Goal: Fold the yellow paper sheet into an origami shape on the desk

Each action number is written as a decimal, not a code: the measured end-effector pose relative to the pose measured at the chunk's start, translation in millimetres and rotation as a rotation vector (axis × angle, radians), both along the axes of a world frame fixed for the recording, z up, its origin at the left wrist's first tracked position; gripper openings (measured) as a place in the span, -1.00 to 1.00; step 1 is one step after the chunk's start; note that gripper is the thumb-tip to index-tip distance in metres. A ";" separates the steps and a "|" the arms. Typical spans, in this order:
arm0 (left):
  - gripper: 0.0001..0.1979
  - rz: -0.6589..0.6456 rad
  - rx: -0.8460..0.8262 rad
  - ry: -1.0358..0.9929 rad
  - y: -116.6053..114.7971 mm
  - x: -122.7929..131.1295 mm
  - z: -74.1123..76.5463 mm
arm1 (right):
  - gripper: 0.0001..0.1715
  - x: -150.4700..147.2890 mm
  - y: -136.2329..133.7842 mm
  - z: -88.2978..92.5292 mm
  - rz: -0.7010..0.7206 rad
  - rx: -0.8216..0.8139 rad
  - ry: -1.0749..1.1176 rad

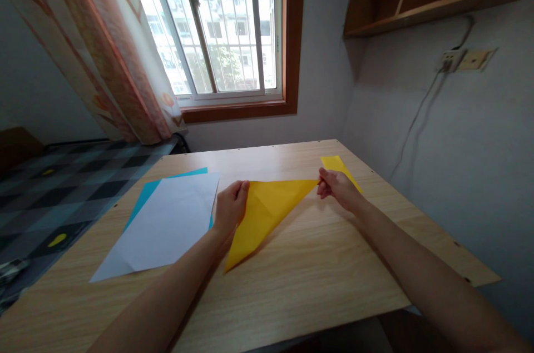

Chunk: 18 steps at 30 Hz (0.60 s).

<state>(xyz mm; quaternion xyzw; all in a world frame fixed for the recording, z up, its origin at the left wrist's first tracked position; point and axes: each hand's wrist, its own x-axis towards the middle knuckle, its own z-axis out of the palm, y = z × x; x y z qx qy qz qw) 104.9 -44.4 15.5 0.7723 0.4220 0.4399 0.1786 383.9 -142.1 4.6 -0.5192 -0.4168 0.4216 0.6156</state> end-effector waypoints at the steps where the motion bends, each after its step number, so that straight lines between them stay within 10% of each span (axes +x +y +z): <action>1: -0.64 0.011 -0.005 -0.019 -0.1 0.1 -0.2 | -0.41 -2.4 0.5 -0.9 0.016 0.002 0.084; 8: -0.63 -0.003 -0.068 -0.173 -10.7 12.6 -4.4 | -0.36 -59.2 -9.1 -3.6 0.456 0.030 0.384; 18: -0.66 -0.053 -0.126 -0.288 -20.6 21.7 -8.3 | -0.58 -90.4 -12.8 -9.4 0.175 0.002 0.395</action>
